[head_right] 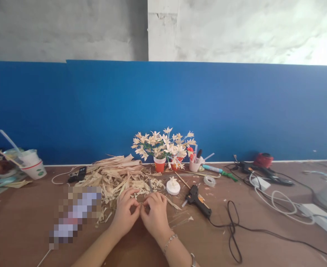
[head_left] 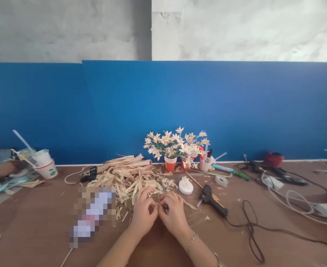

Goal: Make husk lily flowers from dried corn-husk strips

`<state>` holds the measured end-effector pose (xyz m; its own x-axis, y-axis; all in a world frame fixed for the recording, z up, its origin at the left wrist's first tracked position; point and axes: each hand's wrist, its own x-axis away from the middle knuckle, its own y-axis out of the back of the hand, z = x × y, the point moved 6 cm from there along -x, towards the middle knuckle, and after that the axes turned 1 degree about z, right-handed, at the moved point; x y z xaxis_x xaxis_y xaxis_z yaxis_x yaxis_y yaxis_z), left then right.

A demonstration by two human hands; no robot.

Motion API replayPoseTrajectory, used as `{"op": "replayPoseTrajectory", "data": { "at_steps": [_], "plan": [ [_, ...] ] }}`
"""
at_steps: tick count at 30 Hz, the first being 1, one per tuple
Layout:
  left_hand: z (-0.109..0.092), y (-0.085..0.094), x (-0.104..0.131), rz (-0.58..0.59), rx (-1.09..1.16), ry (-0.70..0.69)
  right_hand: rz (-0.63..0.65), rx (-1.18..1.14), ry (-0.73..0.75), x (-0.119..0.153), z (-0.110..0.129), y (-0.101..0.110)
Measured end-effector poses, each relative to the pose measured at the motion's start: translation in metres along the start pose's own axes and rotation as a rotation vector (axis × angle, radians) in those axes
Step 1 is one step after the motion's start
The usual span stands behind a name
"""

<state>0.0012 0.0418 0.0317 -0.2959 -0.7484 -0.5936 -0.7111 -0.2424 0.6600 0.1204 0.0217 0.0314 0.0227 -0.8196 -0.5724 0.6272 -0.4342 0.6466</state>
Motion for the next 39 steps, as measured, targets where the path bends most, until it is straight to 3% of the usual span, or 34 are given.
{"op": "replayPoseTrajectory", "data": {
  "at_steps": [9,16,29,39],
  "plan": [
    [0.005,0.007,0.000,-0.139,-0.047,0.072,-0.153,0.112,-0.105,-0.002,-0.018,0.013],
    [0.007,0.003,-0.001,-0.047,-0.018,0.050,0.005,-0.114,-0.014,-0.003,-0.017,0.002],
    [0.000,0.000,0.000,0.025,-0.054,0.018,0.047,-0.030,0.048,-0.002,-0.005,0.004],
    [-0.005,0.000,0.003,-0.027,-0.138,0.156,-0.010,0.013,0.079,0.001,0.005,0.002]
  ]
}}
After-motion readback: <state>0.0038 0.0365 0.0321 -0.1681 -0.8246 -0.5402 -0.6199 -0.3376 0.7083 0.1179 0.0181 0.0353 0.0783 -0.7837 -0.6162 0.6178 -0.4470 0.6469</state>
